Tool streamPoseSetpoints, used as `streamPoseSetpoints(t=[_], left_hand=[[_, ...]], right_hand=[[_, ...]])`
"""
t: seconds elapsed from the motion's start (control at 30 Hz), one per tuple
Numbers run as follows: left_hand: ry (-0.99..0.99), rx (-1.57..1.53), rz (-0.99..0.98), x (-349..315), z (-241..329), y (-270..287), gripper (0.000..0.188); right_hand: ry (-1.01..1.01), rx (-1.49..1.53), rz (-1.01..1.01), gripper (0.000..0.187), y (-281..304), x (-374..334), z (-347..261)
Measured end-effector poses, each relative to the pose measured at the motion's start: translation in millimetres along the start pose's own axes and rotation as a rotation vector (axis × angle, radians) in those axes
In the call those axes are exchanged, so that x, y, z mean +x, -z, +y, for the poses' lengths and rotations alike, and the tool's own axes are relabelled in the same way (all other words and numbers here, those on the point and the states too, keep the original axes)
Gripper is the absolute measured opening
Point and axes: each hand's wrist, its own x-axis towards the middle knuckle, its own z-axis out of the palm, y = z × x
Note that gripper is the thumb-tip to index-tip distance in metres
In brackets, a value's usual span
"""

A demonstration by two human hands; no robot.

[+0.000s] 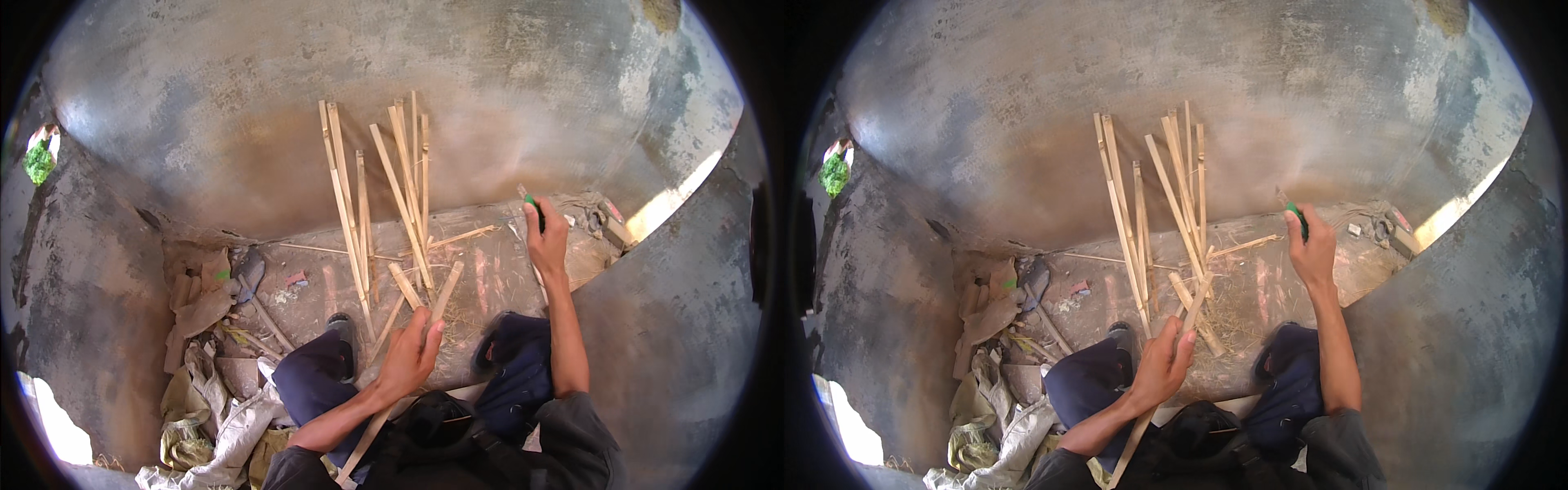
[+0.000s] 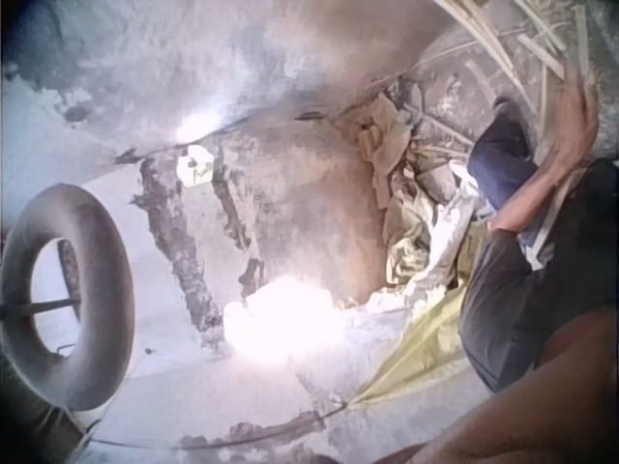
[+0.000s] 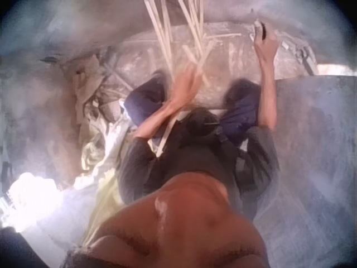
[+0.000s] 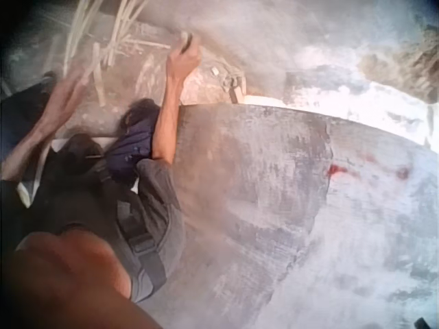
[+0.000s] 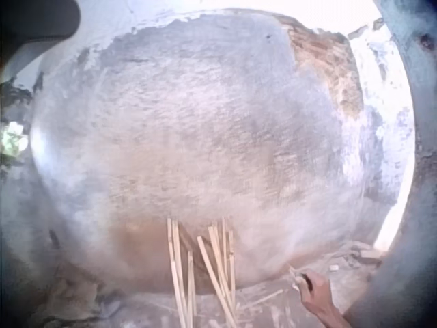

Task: The person holds a bamboo strip and uses a small green knife to shave down its surface, repeatedly scraping the blade along the length of the wood while seated on the floor.

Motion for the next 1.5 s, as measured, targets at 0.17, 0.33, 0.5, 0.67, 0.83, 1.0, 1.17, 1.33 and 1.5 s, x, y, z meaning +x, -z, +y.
streamPoseSetpoints(t=[0.17, 0.33, 0.5, 0.67, 0.83, 1.0, 1.17, 1.33, 1.5], left_hand=[[0.124, -0.129, -0.036, 14, -3, 13, 0.022], [0.188, -0.201, -0.083, 18, -1, 14, 0.026], [0.147, -0.196, -0.073, 18, -2, 12, 0.029], [0.051, 0.015, -0.024, 20, -6, 13, 0.029], [0.063, -0.073, -0.034, 21, -18, 12, 0.028], [0.063, -0.035, -0.021, 20, -9, 12, 0.027], [0.087, -0.091, -0.047, 20, -12, 11, 0.028], [-0.006, -0.035, -0.162, -3, 7, -5, 0.031], [0.041, 0.018, -0.142, 10, -4, 10, 0.034]], right_hand=[[0.189, 0.163, -0.195, 0.028, -14, -42, -5], [0.432, 0.312, -0.374, 0.02, -36, -71, -48], [0.472, 0.313, -0.426, 0.02, -41, -76, -61], [0.441, 0.265, -0.468, 0.024, -39, -75, -65], [0.436, 0.264, -0.436, 0.025, -41, -77, -67], [0.489, 0.195, -0.363, 0.024, -39, -75, -68], [0.526, 0.178, -0.31, 0.023, -41, -71, -61], [0.054, -0.142, -0.011, 0.027, -26, -19, 13], [0.105, 0.082, 0.034, 0.028, 7, -10, 6]])
